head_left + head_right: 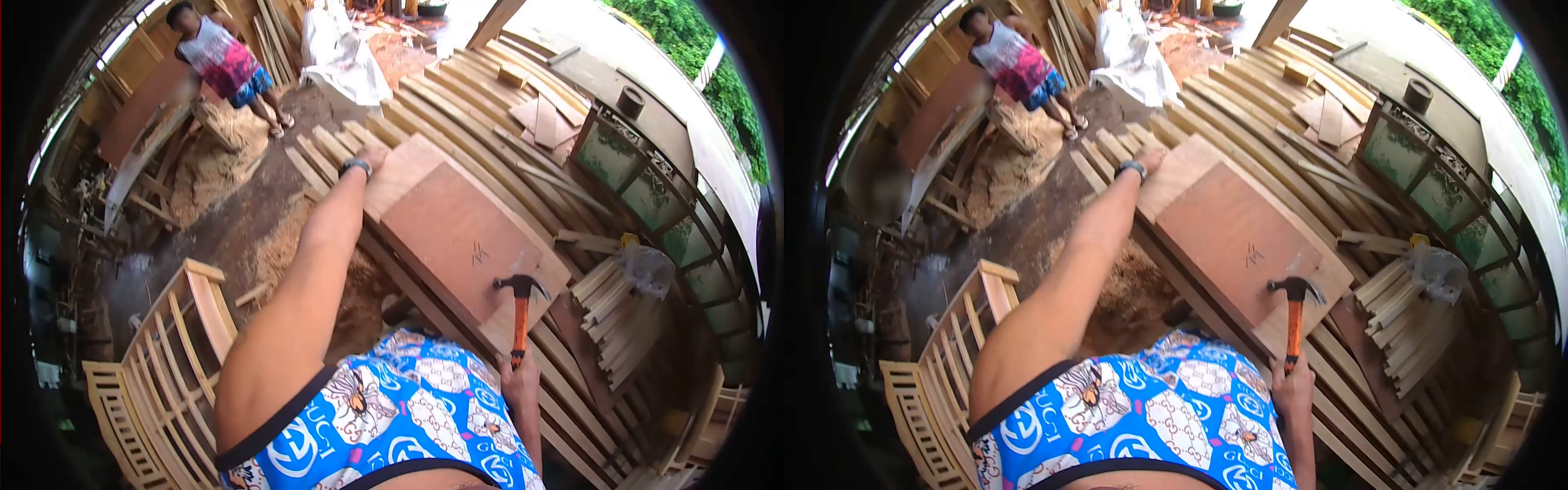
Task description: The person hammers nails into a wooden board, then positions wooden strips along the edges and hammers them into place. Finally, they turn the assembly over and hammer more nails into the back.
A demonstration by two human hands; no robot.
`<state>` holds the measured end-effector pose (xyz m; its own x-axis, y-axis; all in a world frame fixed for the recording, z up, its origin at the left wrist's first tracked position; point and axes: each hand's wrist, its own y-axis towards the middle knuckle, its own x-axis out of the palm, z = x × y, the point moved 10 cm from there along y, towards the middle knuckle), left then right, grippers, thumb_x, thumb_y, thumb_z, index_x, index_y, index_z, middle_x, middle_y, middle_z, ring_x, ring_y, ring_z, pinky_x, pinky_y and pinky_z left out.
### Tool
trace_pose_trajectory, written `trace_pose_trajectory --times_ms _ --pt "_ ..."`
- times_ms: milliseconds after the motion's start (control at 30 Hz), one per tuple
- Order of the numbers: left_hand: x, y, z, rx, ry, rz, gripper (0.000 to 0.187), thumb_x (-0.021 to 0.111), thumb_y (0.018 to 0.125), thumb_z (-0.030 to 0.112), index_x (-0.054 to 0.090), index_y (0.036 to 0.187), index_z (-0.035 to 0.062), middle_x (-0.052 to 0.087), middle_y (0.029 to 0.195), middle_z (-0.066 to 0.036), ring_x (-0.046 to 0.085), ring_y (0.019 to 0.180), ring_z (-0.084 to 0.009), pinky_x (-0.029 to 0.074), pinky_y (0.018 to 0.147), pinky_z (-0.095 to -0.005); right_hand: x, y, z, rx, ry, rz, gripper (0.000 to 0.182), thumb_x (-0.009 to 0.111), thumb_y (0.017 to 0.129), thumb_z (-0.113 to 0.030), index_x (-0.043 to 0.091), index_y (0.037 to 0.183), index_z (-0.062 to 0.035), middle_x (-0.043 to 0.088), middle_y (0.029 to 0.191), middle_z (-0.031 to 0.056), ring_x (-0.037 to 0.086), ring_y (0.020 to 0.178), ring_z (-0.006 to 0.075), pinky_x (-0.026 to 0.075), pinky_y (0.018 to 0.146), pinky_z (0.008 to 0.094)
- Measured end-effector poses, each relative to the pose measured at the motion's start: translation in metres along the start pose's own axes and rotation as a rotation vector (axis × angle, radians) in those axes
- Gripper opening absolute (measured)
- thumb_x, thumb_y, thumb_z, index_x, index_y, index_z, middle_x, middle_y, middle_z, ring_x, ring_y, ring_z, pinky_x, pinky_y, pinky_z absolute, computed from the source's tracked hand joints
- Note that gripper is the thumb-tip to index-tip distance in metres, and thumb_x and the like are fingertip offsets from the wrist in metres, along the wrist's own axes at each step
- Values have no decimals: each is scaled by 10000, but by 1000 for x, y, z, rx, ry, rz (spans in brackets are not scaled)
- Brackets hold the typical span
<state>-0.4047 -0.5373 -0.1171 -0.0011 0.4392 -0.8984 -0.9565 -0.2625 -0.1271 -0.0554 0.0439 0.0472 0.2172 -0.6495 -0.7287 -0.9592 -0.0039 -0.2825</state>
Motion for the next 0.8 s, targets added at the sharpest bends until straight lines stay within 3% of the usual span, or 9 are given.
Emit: trace_pose_trajectory --times_ms 67,167,233,367,433,467,600,700,800 --pt "4 -7 2 57 108 3 396 487 1009 382 760 1208 176 698 1318 -123 654 1227 -334 510 1057 -436 0 -1 7 -14 -71 -11 266 736 919 -157 556 1038 -1 661 752 233 683 712 434 520 670 484" --pt "-16 -21 -2 -175 -71 86 391 461 1017 302 750 1242 164 688 1351 -99 643 1255 -324 511 1071 -434 4 2 11 35 37 -22 280 763 920 -187 564 1026 -21 654 736 188 676 670 342 521 663 443" --pt "-23 -26 0 -251 -173 80 398 470 1016 293 741 1276 159 687 1352 -125 644 1261 -315 506 1079 -435 2 2 10 -11 34 4 316 783 909 -207 567 1041 -17 651 738 188 671 676 358 523 671 447" --pt "-28 -9 25 -109 204 -22 383 469 1046 280 752 1256 129 731 1282 -112 657 1258 -262 495 1074 -459 3 0 5 27 -6 -12 361 793 902 -226 558 1060 -1 660 788 203 681 735 377 525 700 457" --pt "8 13 46 371 979 -195 348 500 1048 266 762 1244 148 738 1282 -58 661 1234 -241 482 1052 -410 1 -5 -2 66 5 -19 358 785 907 -217 553 1066 3 650 781 195 658 713 340 518 693 449" --pt "12 25 41 370 1002 -194 316 539 1034 259 771 1233 179 735 1291 -35 656 1212 -232 453 1041 -358 0 -7 -9 38 5 -9 354 777 908 -195 552 1087 11 620 752 163 596 665 280 505 668 432" --pt "-10 28 47 305 893 -248 314 549 1025 226 767 1243 168 728 1299 -37 635 1241 -256 469 1072 -385 1 -12 -23 140 73 12 351 767 904 -157 557 1124 18 565 743 111 516 666 212 487 658 396" --pt "-31 42 38 98 599 -196 392 446 1042 185 723 1311 116 661 1406 -111 605 1319 -328 504 1088 -456 3 -16 -18 209 -22 -24 338 753 905 -152 564 1134 10 556 764 116 520 687 227 484 675 391" --pt "-9 68 30 194 804 -395 377 517 1002 214 719 1305 113 644 1413 -142 632 1287 -338 531 1041 -476 8 -17 -11 233 -2 -40 333 740 907 -156 570 1143 5 559 810 125 534 726 245 483 703 397"
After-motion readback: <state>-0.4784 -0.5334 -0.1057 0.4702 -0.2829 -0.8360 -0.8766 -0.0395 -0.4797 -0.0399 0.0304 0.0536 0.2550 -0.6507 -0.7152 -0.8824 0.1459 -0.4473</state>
